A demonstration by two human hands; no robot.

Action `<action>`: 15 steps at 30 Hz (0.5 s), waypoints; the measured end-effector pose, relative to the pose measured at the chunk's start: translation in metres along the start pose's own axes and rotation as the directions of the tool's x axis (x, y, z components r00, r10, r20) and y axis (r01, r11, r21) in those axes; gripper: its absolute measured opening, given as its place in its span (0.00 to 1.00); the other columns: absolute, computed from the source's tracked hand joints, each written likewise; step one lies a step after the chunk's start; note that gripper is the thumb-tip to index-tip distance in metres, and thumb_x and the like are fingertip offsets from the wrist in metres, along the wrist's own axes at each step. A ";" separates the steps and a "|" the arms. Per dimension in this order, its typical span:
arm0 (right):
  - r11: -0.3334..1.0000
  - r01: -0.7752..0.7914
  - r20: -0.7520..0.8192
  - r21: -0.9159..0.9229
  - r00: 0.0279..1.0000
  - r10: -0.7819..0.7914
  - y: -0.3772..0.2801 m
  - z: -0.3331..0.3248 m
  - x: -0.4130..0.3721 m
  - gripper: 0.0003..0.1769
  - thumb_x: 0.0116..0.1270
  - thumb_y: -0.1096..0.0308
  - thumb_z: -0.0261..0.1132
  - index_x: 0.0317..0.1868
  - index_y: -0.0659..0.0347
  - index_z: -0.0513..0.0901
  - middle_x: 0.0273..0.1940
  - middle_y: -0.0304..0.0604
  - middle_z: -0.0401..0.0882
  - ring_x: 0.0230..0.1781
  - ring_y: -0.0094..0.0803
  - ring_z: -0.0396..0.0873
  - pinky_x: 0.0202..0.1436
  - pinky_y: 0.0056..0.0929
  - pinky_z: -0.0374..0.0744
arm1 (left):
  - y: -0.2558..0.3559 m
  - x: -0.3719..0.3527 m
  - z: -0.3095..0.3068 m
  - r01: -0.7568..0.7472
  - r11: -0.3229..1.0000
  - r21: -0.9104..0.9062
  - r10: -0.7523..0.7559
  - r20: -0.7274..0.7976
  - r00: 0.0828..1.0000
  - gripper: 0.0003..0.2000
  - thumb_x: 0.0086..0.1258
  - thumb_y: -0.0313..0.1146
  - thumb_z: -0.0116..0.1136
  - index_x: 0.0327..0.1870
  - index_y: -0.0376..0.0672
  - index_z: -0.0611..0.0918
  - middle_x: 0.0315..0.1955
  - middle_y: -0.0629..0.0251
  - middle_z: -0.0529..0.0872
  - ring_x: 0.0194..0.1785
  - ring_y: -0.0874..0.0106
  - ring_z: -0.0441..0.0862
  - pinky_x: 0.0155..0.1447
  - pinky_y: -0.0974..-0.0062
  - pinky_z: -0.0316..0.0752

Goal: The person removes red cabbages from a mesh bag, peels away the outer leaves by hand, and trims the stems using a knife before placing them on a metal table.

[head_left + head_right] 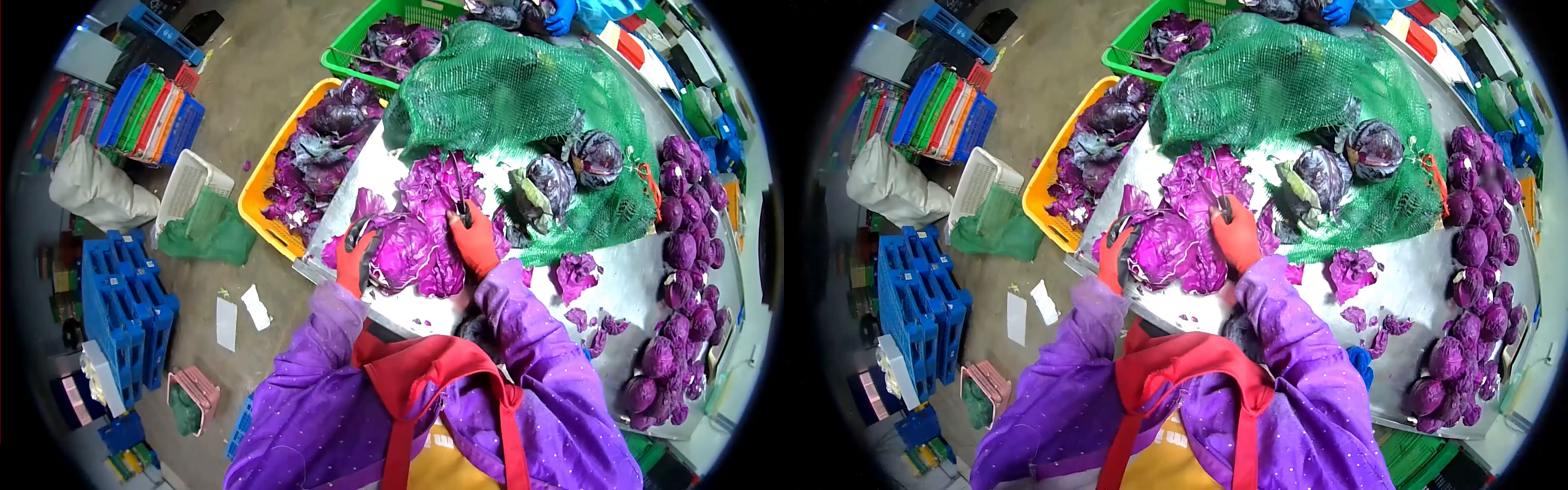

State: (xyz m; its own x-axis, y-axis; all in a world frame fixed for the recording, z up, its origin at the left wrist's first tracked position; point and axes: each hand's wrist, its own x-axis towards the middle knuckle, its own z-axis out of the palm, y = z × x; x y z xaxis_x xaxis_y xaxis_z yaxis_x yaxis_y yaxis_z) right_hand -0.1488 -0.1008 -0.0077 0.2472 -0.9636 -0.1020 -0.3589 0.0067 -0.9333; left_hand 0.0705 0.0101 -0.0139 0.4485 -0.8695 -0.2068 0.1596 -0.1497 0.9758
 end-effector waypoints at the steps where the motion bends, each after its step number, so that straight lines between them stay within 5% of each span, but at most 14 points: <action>1: 1.000 -0.009 -0.023 0.011 1.000 0.009 -0.003 -0.003 0.000 0.11 0.67 0.65 0.64 0.44 0.64 0.78 0.25 0.45 0.76 0.25 0.29 0.71 0.33 0.34 0.72 | -0.005 0.000 0.001 -0.027 1.000 0.015 0.027 -0.024 0.999 0.16 0.67 0.27 0.62 0.55 0.36 0.81 0.44 0.67 0.85 0.47 0.75 0.80 0.55 0.77 0.73; 4: 0.993 0.084 -0.136 0.080 0.988 -0.072 -0.025 -0.022 -0.011 0.16 0.65 0.64 0.67 0.49 0.64 0.78 0.32 0.46 0.79 0.31 0.32 0.75 0.40 0.33 0.75 | -0.021 -0.013 0.012 -0.093 0.988 0.125 0.098 -0.037 0.994 0.15 0.71 0.33 0.60 0.54 0.35 0.81 0.49 0.61 0.82 0.53 0.70 0.78 0.59 0.73 0.72; 6: 0.993 0.111 -0.164 -0.028 0.980 -0.114 -0.036 -0.039 -0.032 0.21 0.63 0.62 0.70 0.51 0.65 0.77 0.39 0.49 0.80 0.39 0.39 0.79 0.45 0.35 0.77 | -0.025 -0.022 0.030 0.134 0.974 -0.184 -0.146 -0.049 0.988 0.14 0.74 0.33 0.56 0.55 0.35 0.80 0.53 0.57 0.80 0.57 0.67 0.77 0.62 0.71 0.71; 7: 0.981 0.147 -0.141 -0.127 0.976 -0.165 -0.049 -0.047 -0.049 0.26 0.61 0.60 0.73 0.54 0.64 0.76 0.44 0.49 0.79 0.47 0.43 0.80 0.50 0.37 0.77 | -0.037 -0.026 0.037 0.026 0.995 -0.094 -0.029 -0.028 0.999 0.15 0.76 0.32 0.53 0.59 0.36 0.78 0.55 0.55 0.79 0.59 0.63 0.76 0.64 0.69 0.70; 9: 0.998 0.060 -0.067 -0.028 0.996 -0.062 -0.036 -0.044 -0.078 0.33 0.57 0.57 0.76 0.59 0.63 0.74 0.51 0.52 0.76 0.52 0.45 0.78 0.56 0.37 0.75 | -0.052 -0.032 0.049 0.072 0.978 -0.194 -0.074 -0.001 0.997 0.16 0.76 0.32 0.52 0.62 0.40 0.77 0.55 0.56 0.78 0.60 0.62 0.76 0.65 0.68 0.70; 13: 0.998 0.064 -0.105 -0.020 0.992 -0.066 -0.030 -0.032 -0.093 0.37 0.56 0.58 0.77 0.62 0.63 0.72 0.54 0.54 0.74 0.53 0.47 0.77 0.59 0.38 0.75 | -0.015 -0.034 0.069 0.368 0.761 -0.534 -0.450 -0.028 0.892 0.18 0.73 0.31 0.57 0.63 0.45 0.75 0.54 0.62 0.78 0.58 0.68 0.76 0.64 0.71 0.71; 15: 0.999 0.036 -0.102 -0.021 0.994 -0.038 -0.028 -0.032 -0.093 0.34 0.58 0.60 0.75 0.62 0.62 0.73 0.53 0.54 0.75 0.53 0.46 0.77 0.58 0.38 0.75 | -0.020 -0.039 0.070 0.236 0.857 -0.459 -0.298 -0.067 0.952 0.19 0.72 0.31 0.59 0.63 0.45 0.75 0.54 0.64 0.77 0.57 0.71 0.76 0.63 0.72 0.71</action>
State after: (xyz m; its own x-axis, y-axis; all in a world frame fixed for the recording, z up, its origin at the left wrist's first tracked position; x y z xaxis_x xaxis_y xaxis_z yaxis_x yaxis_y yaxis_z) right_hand -0.1907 -0.0197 0.0388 0.1670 -0.9855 -0.0311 -0.3686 -0.0332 -0.9290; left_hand -0.0124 0.0142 -0.0204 0.4387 -0.7515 -0.4927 0.6462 -0.1172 0.7541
